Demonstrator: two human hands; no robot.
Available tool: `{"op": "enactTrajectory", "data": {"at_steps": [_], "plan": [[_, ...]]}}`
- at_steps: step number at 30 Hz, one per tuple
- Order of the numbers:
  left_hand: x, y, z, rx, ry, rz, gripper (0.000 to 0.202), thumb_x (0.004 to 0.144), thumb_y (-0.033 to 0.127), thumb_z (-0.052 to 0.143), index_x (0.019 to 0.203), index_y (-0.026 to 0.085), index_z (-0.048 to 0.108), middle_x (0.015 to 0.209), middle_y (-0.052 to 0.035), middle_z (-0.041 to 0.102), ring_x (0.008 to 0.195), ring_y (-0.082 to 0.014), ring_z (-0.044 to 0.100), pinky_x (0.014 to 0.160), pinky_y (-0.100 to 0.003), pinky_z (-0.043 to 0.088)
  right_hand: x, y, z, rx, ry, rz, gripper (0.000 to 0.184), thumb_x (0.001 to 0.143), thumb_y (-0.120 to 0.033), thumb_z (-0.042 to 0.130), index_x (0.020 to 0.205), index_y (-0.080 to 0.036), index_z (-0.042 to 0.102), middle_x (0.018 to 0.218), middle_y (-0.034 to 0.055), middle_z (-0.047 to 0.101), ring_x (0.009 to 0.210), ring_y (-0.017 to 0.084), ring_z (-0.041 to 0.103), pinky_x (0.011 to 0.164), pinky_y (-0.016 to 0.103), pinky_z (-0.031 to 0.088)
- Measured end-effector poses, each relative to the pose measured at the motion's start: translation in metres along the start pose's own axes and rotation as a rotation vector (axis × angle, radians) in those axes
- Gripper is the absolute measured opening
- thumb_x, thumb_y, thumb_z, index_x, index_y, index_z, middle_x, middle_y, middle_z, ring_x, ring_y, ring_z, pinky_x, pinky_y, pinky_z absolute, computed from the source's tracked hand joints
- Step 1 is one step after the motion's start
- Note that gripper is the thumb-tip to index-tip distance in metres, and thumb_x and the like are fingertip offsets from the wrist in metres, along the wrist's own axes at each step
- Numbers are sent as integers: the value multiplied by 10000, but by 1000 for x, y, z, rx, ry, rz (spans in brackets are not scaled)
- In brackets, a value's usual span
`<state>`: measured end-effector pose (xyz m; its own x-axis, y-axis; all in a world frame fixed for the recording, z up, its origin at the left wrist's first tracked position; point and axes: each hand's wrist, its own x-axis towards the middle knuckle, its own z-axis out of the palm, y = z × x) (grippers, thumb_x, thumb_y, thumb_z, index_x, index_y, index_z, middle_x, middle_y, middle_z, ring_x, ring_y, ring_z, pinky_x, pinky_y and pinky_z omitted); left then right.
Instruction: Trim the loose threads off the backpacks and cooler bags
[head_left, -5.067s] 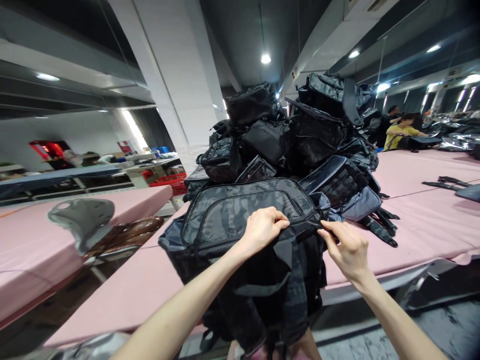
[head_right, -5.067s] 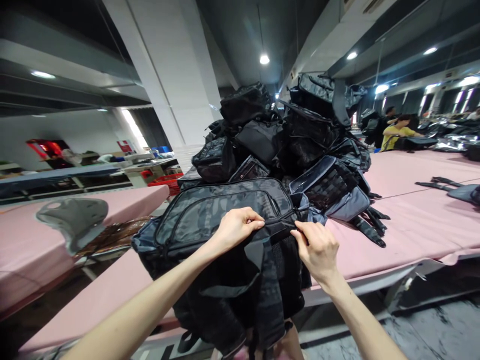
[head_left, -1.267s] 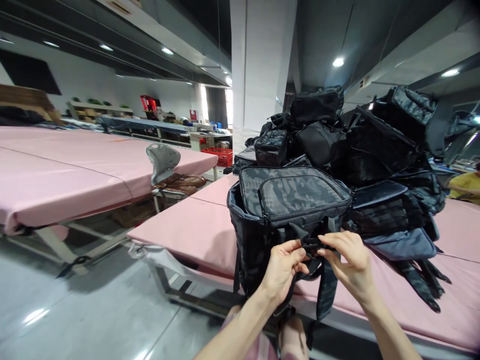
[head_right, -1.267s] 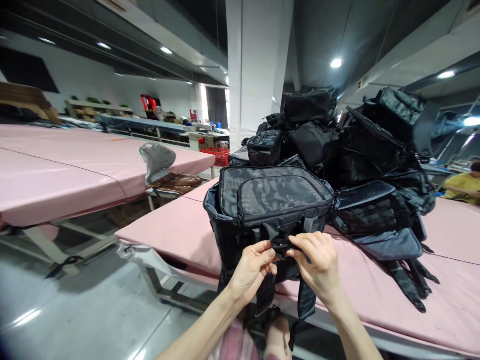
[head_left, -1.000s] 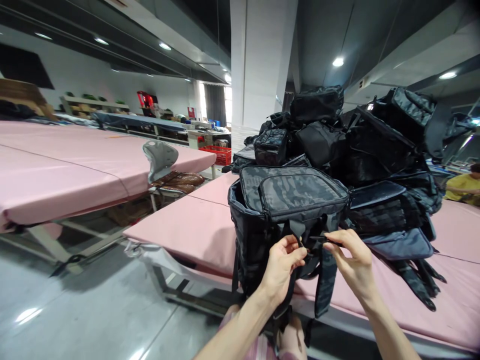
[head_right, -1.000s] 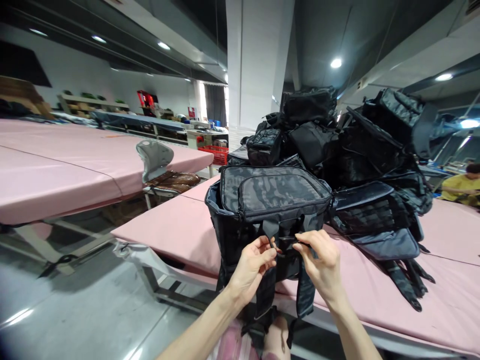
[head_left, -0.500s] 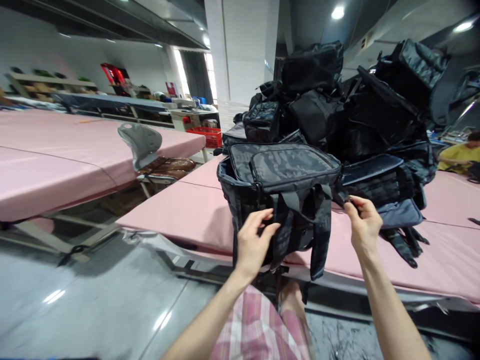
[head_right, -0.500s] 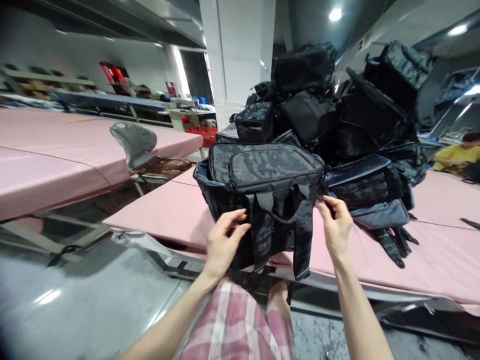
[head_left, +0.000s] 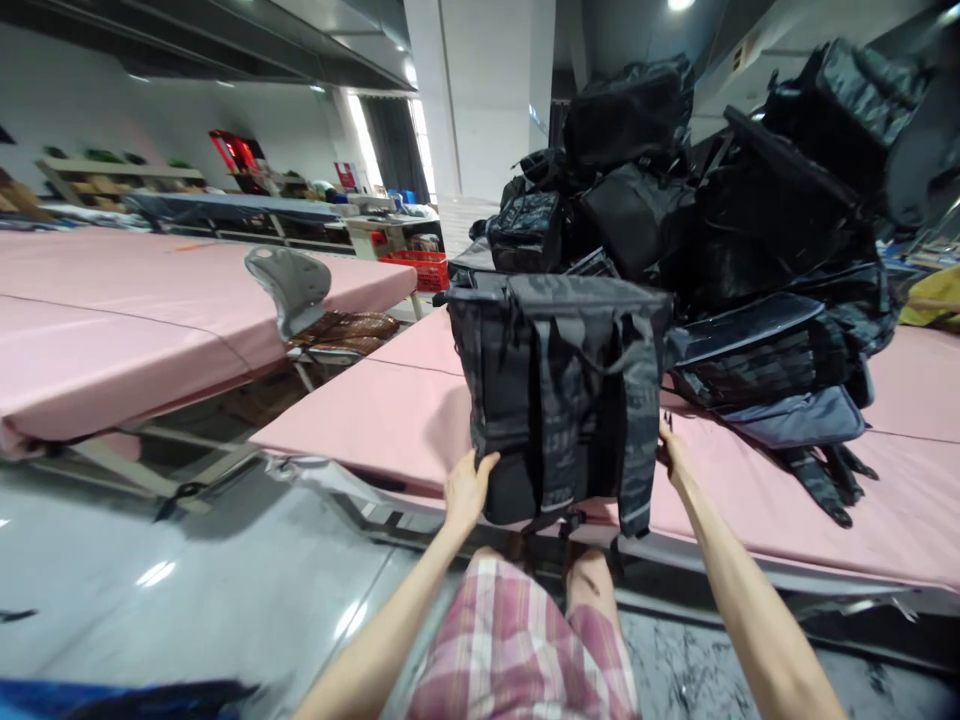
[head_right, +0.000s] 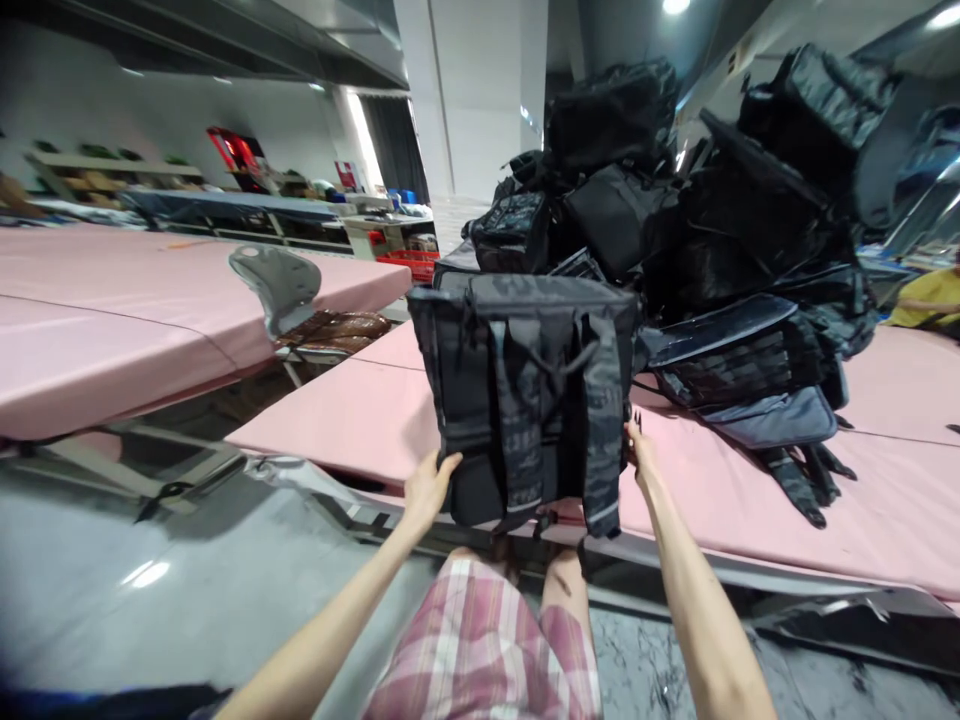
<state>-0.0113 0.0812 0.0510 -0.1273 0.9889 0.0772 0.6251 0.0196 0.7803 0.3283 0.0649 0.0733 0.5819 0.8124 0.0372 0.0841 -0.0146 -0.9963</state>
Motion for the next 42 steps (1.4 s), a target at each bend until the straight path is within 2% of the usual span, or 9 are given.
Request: {"op": "enactTrajectory", "data": {"at_steps": [5, 9, 16, 22, 25, 29, 34, 37, 42], "plan": [[46, 26, -42, 68, 120, 57, 534, 802, 583, 316, 743, 144, 614, 738, -87, 651, 720, -228, 583, 610, -271, 393, 11, -21, -17, -87, 23, -88, 436, 641, -586, 573, 731, -160, 598, 499, -27, 494, 396, 72, 347, 381, 222, 263], [80, 18, -37, 189, -19, -51, 574, 789, 593, 340, 677, 102, 616, 674, -125, 639, 671, -233, 582, 551, -267, 355, 5, -24, -12, -212, 12, -192, 292, 637, -426, 638, 762, -164, 657, 719, 25, 641, 668, 148, 548, 612, 253, 411], [105, 9, -28, 271, -136, -31, 614, 776, 609, 367, 777, 61, 643, 811, -209, 659, 781, -290, 603, 620, -305, 394, -1, -17, -3, -388, 85, -261, 271, 692, -332, 581, 838, -125, 676, 814, 56, 681, 822, 210, 587, 755, 312, 427], [54, 38, -55, 118, 156, 419, 327, 822, 335, 444, 1057, 164, 595, 1083, -85, 618, 917, -189, 573, 828, -299, 415, -88, -38, -18, -527, 220, -636, 264, 813, -330, 496, 989, -201, 645, 950, 53, 657, 864, 190, 592, 762, 313, 450], [5, 57, -52, 6, 68, 662, 226, 833, 298, 459, 866, 189, 654, 923, -43, 662, 895, -170, 571, 835, -294, 418, -153, -16, -2, -690, -73, -897, 211, 815, -254, 527, 984, -252, 653, 855, 30, 664, 726, 154, 598, 657, 266, 449], [-39, 70, -34, -9, 16, 827, 181, 830, 254, 496, 832, 195, 668, 814, -40, 670, 813, -166, 566, 773, -313, 414, -185, 21, 41, -955, -71, -1088, 303, 836, -168, 479, 1094, -251, 616, 831, 41, 659, 590, 114, 553, 540, 242, 379], [-52, 69, -34, -67, -61, 843, 164, 822, 222, 510, 832, 197, 672, 788, -44, 666, 794, -167, 560, 737, -301, 427, -167, 17, 55, -687, -78, -896, 279, 846, -174, 421, 1026, -205, 632, 848, 63, 651, 607, 127, 549, 568, 257, 391], [-57, 78, -38, -172, -169, 794, 182, 821, 201, 500, 861, 211, 678, 833, -40, 673, 816, -164, 579, 756, -286, 445, -162, -2, 35, -209, -118, -498, 259, 832, -276, 475, 1042, -196, 603, 839, 53, 643, 590, 123, 534, 568, 260, 404], [-66, 124, -8, -372, -561, 770, 291, 823, 164, 451, 1032, 226, 644, 1105, -32, 629, 1039, -165, 557, 937, -279, 399, -155, -28, 3, 473, -274, 71, 286, 759, -377, 570, 958, -175, 613, 616, -18, 581, 345, 11, 201, 396, 203, 232]]}}
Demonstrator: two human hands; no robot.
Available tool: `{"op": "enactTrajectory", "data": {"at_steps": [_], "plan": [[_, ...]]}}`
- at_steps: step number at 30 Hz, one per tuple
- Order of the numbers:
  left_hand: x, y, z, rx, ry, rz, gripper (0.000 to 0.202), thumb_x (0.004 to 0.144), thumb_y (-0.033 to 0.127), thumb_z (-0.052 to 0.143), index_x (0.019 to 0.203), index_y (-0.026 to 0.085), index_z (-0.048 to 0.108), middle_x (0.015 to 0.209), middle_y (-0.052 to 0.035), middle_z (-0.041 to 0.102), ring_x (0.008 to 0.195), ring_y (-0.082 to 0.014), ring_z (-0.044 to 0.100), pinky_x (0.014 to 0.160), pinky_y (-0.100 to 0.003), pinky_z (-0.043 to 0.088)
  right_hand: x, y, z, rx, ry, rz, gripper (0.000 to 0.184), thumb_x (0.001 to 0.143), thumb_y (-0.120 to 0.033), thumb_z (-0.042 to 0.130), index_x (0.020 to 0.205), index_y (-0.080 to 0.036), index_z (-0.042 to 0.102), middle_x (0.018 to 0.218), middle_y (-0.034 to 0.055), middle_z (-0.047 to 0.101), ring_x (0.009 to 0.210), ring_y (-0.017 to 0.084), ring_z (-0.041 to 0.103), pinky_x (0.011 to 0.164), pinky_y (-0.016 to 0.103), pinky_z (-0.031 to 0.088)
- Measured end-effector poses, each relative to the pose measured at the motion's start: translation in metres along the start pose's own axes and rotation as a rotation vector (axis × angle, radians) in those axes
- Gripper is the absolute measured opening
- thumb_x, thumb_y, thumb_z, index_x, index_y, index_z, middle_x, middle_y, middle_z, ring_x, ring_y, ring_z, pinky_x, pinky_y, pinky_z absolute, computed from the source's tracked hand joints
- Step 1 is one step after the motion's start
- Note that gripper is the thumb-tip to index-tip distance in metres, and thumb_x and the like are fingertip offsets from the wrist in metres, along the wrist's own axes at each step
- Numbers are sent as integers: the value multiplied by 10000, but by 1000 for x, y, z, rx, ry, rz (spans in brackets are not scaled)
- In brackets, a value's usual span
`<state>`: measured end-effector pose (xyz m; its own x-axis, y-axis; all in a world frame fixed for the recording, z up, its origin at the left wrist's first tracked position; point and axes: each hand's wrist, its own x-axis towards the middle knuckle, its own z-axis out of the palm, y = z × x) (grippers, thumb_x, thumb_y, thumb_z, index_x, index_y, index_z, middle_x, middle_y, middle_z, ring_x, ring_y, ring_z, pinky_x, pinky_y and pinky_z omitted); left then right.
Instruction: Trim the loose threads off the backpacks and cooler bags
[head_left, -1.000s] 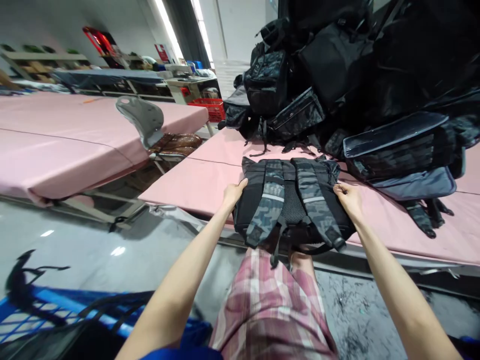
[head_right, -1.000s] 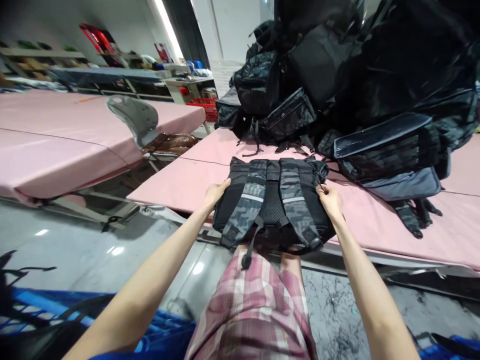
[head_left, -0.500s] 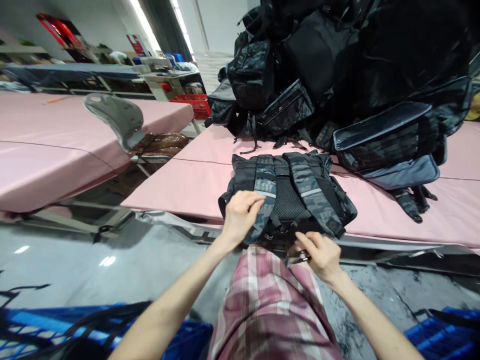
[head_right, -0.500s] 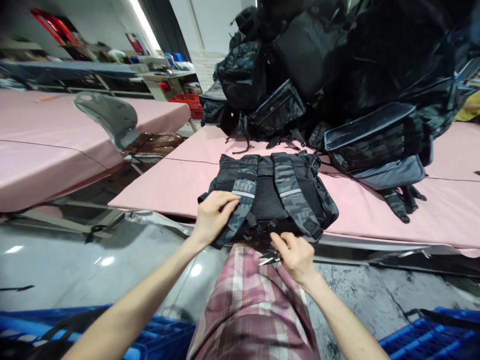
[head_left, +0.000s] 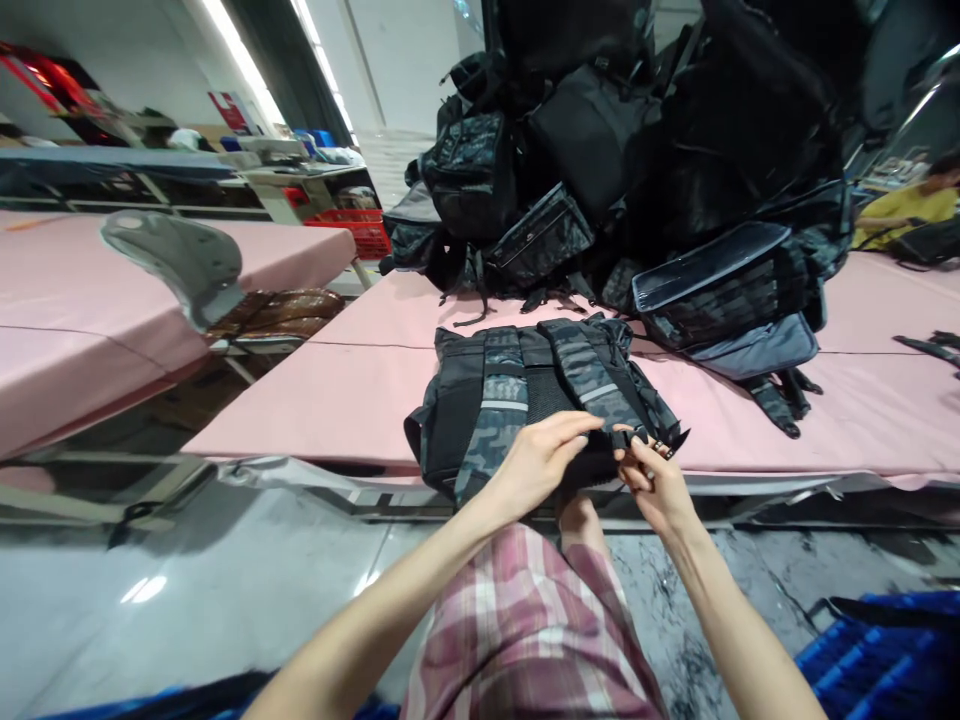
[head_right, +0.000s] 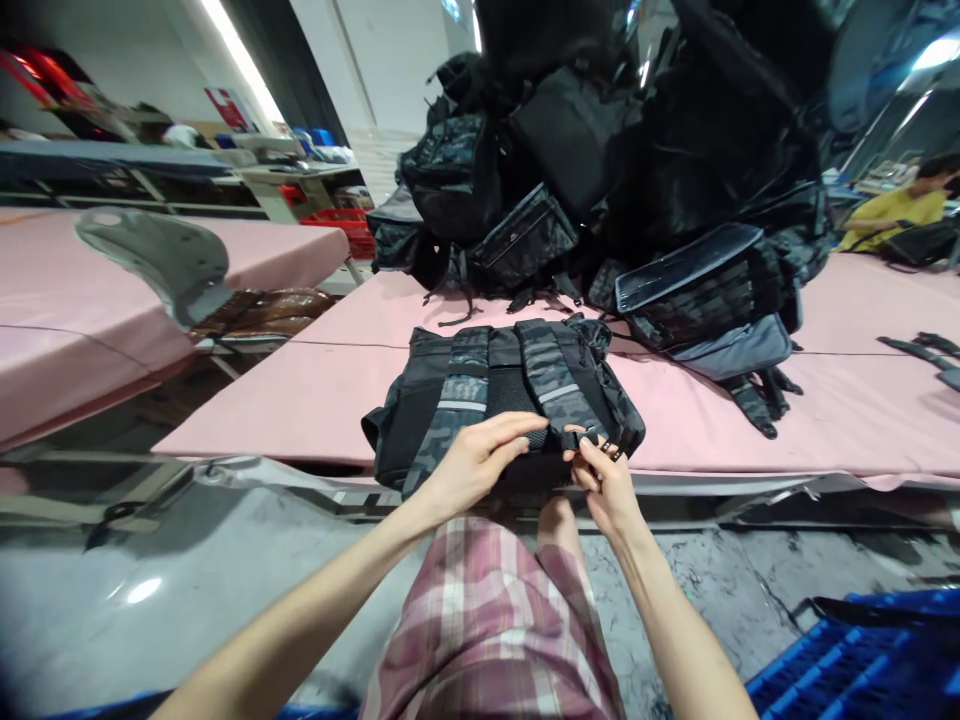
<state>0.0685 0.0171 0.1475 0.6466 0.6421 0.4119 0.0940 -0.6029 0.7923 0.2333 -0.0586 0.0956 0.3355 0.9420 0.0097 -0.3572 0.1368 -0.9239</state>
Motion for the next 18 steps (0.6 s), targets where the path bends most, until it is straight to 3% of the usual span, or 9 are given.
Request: {"op": "enactTrajectory", "data": {"at_steps": [2, 5, 8, 10, 12, 15, 18], "plan": [[20, 4, 18, -28, -152, 47, 332, 805, 140, 453, 1090, 206, 608, 1175, -37, 592, 1103, -162, 519, 982, -283, 367, 1, -8, -5, 108, -11, 43, 211, 727, -356, 615, 806, -161, 625, 615, -22, 572, 348, -9, 175, 399, 196, 223], [41, 3, 35, 6, -271, 75, 342, 761, 117, 485, 1077, 181, 601, 1126, -45, 614, 1058, -163, 540, 939, -265, 394, 1, -17, -12, 124, -9, 36, 192, 709, -333, 643, 688, -148, 595, 600, -21, 567, 347, -17, 173, 390, 193, 193], [50, -2, 42, -29, -316, -60, 272, 744, 136, 499, 976, 173, 634, 894, -21, 671, 802, -144, 613, 741, -233, 467, 3, -26, -20, 42, 2, 14, 223, 688, -336, 664, 785, -146, 600, 508, -51, 503, 351, -1, 163, 382, 196, 150], [54, -6, 45, -129, -337, -196, 182, 734, 165, 523, 858, 152, 656, 695, 0, 646, 603, -110, 588, 572, -195, 451, 7, -31, -25, -66, 35, -2, 276, 680, -361, 667, 826, -139, 592, 456, -73, 443, 360, 14, 183, 385, 196, 165], [57, -8, 49, -296, -305, -347, 117, 709, 185, 565, 759, 124, 651, 564, 12, 586, 479, -78, 532, 456, -163, 395, 11, -36, -28, -221, 155, -85, 332, 667, -394, 669, 857, -136, 580, 502, -56, 479, 396, 36, 294, 410, 199, 246], [62, -9, 56, -593, -177, -588, 107, 680, 199, 611, 675, 93, 624, 538, 7, 560, 396, -39, 468, 370, -138, 324, 13, -39, -30, -498, 325, -259, 457, 644, -418, 675, 994, -151, 553, 663, -18, 549, 562, 95, 475, 535, 228, 382], [65, -9, 60, -774, -107, -709, 126, 650, 204, 649, 651, 83, 611, 626, -20, 597, 387, -20, 463, 347, -129, 315, 7, -38, -33, -693, 288, -300, 557, 666, -430, 655, 1134, -181, 483, 799, 5, 561, 699, 135, 536, 628, 257, 433]]}}
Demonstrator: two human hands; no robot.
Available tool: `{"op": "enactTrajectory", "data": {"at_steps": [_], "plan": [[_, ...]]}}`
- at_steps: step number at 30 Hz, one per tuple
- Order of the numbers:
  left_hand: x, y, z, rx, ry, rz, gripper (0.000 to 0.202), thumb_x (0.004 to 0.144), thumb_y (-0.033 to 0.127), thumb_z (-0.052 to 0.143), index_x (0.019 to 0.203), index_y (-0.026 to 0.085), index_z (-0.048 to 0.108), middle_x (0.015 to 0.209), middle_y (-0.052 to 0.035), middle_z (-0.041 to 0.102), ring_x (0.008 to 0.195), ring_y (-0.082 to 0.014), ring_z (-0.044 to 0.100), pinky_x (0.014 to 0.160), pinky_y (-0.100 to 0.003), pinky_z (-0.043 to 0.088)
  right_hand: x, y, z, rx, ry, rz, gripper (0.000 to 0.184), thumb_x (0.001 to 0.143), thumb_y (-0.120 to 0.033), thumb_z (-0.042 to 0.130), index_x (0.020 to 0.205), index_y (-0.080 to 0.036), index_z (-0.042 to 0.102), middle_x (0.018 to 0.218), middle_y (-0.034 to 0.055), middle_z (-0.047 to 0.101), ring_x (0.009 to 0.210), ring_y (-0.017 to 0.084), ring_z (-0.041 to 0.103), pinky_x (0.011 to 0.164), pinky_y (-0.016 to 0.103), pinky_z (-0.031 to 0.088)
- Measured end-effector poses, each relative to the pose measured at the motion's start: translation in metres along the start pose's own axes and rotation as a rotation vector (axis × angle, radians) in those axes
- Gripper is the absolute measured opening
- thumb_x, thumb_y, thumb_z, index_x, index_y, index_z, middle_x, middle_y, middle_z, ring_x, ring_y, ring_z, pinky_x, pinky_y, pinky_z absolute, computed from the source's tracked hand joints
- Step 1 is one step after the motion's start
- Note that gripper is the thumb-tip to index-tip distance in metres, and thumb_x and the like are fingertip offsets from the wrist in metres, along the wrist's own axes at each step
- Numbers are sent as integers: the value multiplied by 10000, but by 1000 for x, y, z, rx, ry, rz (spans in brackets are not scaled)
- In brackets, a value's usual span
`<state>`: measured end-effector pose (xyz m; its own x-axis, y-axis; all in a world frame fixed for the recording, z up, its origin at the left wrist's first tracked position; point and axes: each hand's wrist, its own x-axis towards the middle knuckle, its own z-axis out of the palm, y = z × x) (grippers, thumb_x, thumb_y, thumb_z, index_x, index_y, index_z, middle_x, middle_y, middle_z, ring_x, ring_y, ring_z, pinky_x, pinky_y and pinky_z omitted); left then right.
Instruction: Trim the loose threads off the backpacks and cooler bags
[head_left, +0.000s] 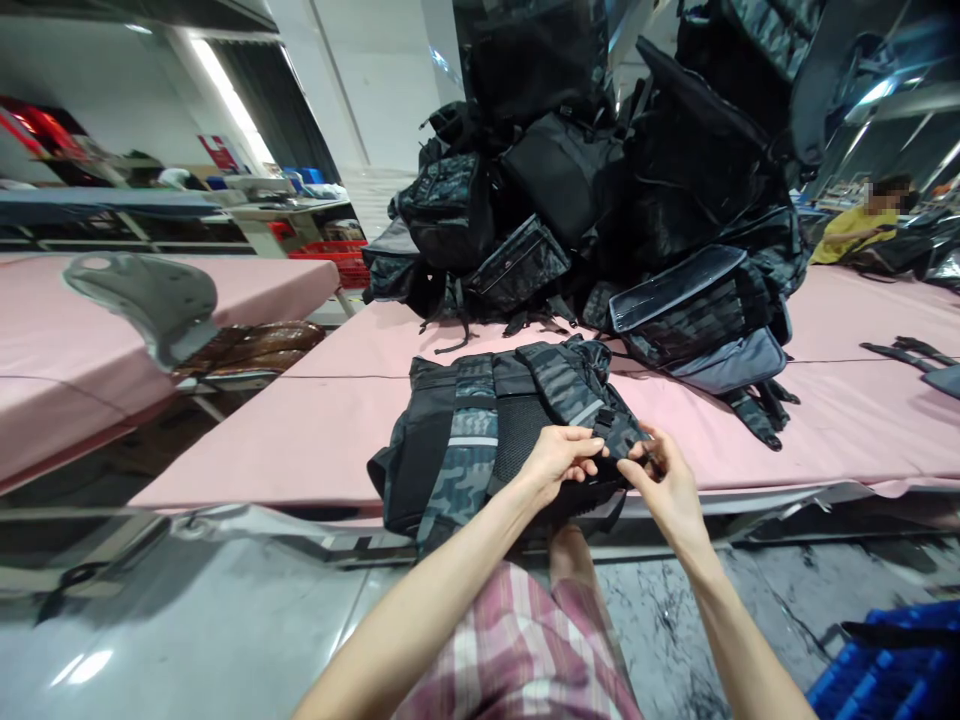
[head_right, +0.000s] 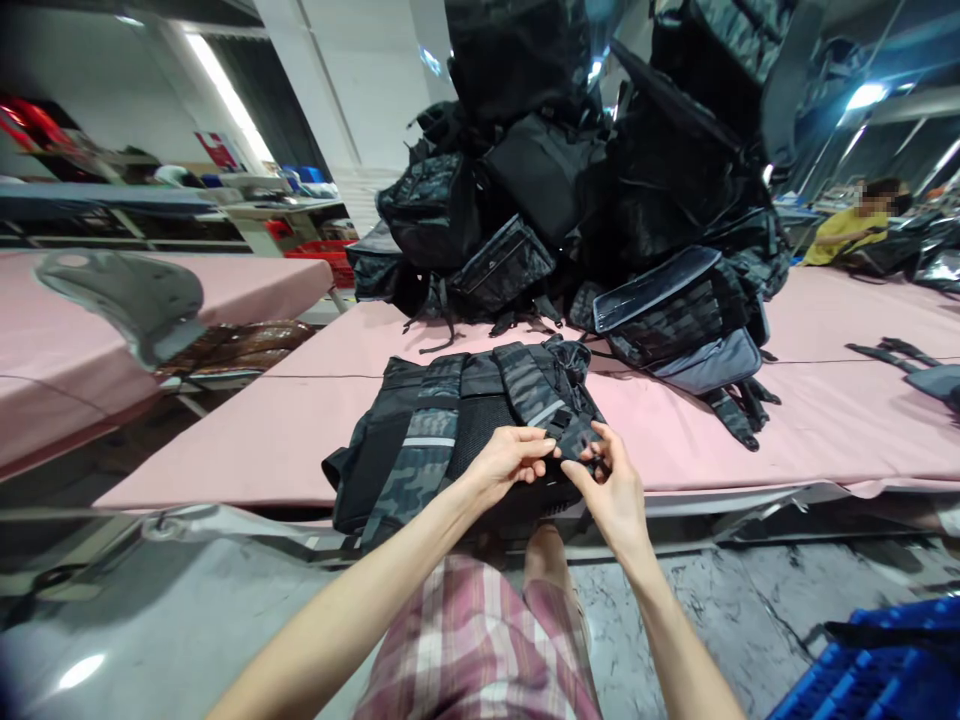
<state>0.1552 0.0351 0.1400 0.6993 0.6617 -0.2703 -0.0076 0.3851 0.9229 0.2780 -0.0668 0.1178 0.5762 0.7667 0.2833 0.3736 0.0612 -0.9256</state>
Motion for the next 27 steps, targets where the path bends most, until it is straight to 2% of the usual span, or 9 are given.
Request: {"op": "enactTrajectory", "data": {"at_steps": [3, 7, 10, 14, 17, 20, 23, 25, 27], "plan": [[-1, 0, 0, -32, 30, 18, 144, 625, 211, 671, 660, 81, 619, 672, -34, 617, 387, -17, 468, 337, -128, 308, -8, 0, -8, -66, -42, -62, 402, 758, -442, 561, 1062, -185, 505, 918, 49, 579, 822, 164, 562, 698, 270, 451], [-3, 0, -1, 15, 70, 56, 166, 627, 243, 665, 652, 82, 631, 621, -23, 603, 367, -9, 430, 322, -129, 251, -8, -5, -14, -308, 35, -197, 261, 818, -416, 499, 945, -197, 563, 882, 41, 621, 780, 162, 572, 685, 268, 432], [-4, -3, 0, 64, 67, 100, 158, 634, 245, 647, 636, 87, 637, 532, 3, 553, 359, -11, 402, 328, -133, 220, -2, -4, -7, -498, 58, -340, 236, 815, -391, 521, 929, -196, 589, 859, 37, 638, 783, 170, 579, 683, 271, 414], [-5, -6, 2, 150, 108, 165, 151, 628, 239, 637, 644, 89, 649, 512, 6, 540, 362, -16, 386, 344, -142, 216, 4, 3, 4, -550, 91, -462, 195, 829, -350, 511, 865, -192, 620, 808, 35, 651, 760, 168, 582, 673, 269, 404], [-7, -6, 1, 183, 120, 168, 167, 627, 251, 637, 647, 86, 653, 524, -3, 552, 362, -16, 375, 354, -149, 219, 3, 6, 4, -482, 92, -390, 188, 822, -354, 519, 815, -203, 631, 796, 24, 660, 730, 161, 588, 651, 262, 407], [-9, -6, -1, 197, 120, 165, 163, 628, 248, 630, 644, 87, 652, 503, 4, 538, 359, -17, 360, 359, -155, 213, 2, 6, 3, -418, 66, -297, 204, 800, -379, 540, 854, -208, 637, 837, 29, 665, 729, 164, 589, 656, 266, 418], [-9, -7, 0, 218, 112, 173, 139, 627, 226, 618, 633, 90, 643, 456, 26, 491, 359, -20, 355, 369, -156, 210, 3, 7, 2, -406, 15, -298, 225, 780, -384, 554, 876, -203, 646, 848, 41, 665, 765, 181, 584, 698, 290, 422], [-10, -9, -1, 215, 102, 184, 146, 620, 229, 624, 656, 89, 643, 478, 24, 504, 373, -23, 375, 376, -156, 219, 8, 9, 0, -297, -7, -235, 226, 770, -391, 556, 824, -194, 654, 811, 44, 666, 758, 185, 586, 700, 298, 430], [-13, -10, -3, 181, 68, 203, 194, 621, 255, 632, 716, 88, 650, 518, 13, 534, 403, -33, 414, 390, -157, 243, 15, 12, -4, -88, -26, -133, 247, 756, -404, 561, 814, -182, 651, 798, 45, 664, 745, 180, 589, 694, 297, 448]]}}
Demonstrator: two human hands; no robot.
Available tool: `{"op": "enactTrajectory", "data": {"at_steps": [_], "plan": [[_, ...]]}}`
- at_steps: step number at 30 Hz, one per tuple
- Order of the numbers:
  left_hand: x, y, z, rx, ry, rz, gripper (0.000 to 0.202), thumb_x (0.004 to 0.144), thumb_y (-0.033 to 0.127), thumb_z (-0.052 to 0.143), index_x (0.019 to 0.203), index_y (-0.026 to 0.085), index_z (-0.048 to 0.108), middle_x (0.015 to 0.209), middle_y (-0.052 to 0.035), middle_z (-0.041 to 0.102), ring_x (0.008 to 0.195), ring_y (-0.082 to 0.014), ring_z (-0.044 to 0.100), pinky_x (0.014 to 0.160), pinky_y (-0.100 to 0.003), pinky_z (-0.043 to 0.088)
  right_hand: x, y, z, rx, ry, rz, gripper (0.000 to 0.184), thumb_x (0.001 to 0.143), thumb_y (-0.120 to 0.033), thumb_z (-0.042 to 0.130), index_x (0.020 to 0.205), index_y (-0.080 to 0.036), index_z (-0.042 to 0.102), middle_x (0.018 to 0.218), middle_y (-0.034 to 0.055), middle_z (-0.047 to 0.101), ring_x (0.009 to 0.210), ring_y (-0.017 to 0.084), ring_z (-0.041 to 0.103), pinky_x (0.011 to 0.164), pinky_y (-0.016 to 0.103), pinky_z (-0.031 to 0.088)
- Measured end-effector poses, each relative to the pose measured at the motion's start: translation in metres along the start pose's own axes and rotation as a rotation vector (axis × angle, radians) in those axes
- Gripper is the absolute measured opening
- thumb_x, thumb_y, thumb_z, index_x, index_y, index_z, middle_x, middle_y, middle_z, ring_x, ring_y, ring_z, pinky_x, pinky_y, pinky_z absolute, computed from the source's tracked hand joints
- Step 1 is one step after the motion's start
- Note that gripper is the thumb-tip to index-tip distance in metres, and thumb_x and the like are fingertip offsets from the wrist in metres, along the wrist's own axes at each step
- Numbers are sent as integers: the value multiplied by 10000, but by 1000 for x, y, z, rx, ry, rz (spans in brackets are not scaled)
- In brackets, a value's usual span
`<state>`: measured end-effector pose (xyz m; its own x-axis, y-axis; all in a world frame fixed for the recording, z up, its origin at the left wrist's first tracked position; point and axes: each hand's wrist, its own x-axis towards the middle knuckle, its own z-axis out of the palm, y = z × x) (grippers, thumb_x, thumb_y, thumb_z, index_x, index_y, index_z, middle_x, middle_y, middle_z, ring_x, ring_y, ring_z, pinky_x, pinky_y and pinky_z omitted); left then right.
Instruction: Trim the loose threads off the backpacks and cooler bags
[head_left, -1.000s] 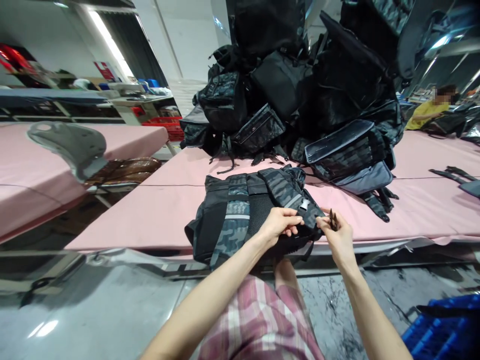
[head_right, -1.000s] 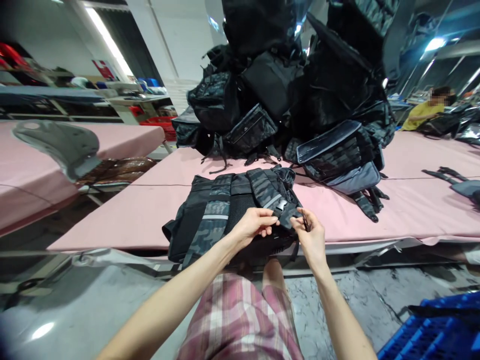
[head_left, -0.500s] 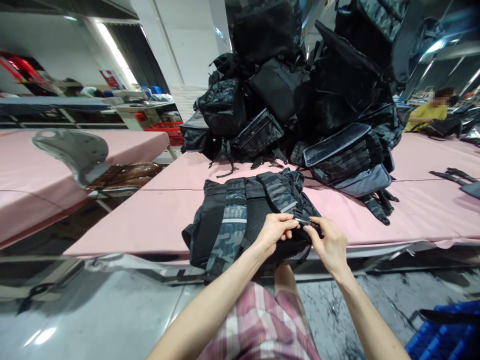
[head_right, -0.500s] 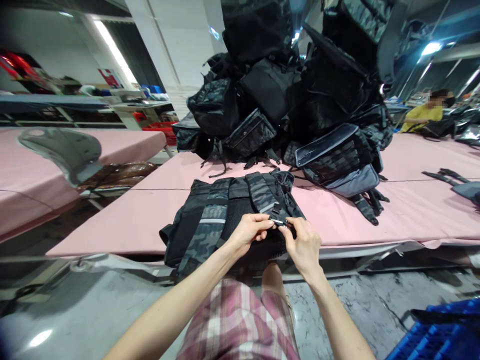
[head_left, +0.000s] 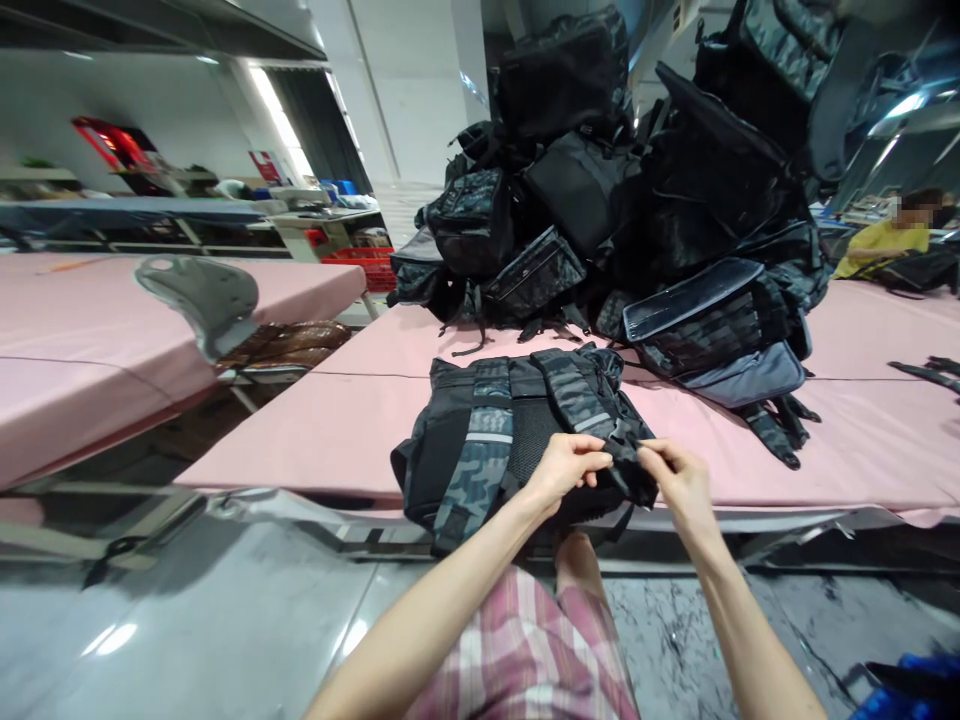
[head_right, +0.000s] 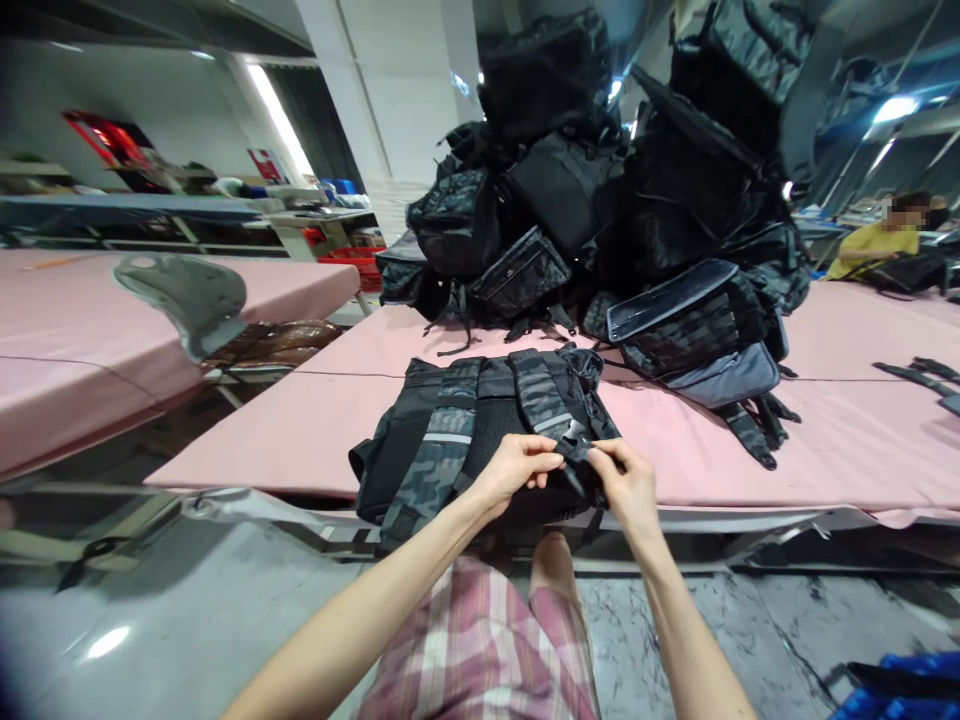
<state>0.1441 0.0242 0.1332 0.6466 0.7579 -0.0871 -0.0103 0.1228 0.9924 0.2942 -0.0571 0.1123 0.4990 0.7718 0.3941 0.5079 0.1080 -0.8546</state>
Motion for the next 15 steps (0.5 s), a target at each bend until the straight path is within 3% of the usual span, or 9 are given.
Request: {"op": "enactTrajectory", "data": {"at_steps": [2, 5, 10, 12, 15], "plan": [[-3, -1, -3, -64, -60, 22, 247, 630, 300, 638, 758, 89, 645, 533, 5, 546, 440, -48, 455, 413, -158, 278, 10, 1, -5, 184, -59, 62, 313, 702, -399, 613, 916, -173, 643, 852, 48, 661, 775, 180, 592, 712, 302, 462], [-5, 0, -9, -178, -155, 13, 299, 622, 377, 665, 722, 101, 609, 564, -3, 558, 485, -60, 496, 451, -159, 326, 23, -9, -6, 264, -282, 31, 443, 622, -339, 673, 1033, -181, 626, 965, 50, 641, 872, 194, 585, 785, 329, 455], [-7, 7, -20, -177, -234, 9, 365, 638, 432, 672, 792, 109, 599, 672, -23, 576, 558, -78, 528, 500, -172, 365, 27, -43, 14, 291, -590, -196, 259, 634, -279, 660, 879, -199, 685, 1061, 61, 618, 999, 229, 553, 838, 349, 438], [-18, 11, -29, -2, -135, 89, 325, 725, 401, 603, 901, 128, 602, 777, -37, 592, 610, -94, 543, 528, -191, 390, 22, -50, 23, 278, -623, -205, 208, 655, -254, 640, 852, -203, 683, 976, 49, 649, 908, 206, 588, 790, 330, 459], [-50, 13, -47, 555, 189, 343, 218, 822, 279, 509, 1002, 178, 579, 944, -51, 584, 762, -133, 555, 675, -257, 430, 11, -46, 30, 284, -499, -108, 176, 675, -244, 621, 837, -191, 662, 785, 22, 665, 733, 166, 611, 697, 291, 479]]}}
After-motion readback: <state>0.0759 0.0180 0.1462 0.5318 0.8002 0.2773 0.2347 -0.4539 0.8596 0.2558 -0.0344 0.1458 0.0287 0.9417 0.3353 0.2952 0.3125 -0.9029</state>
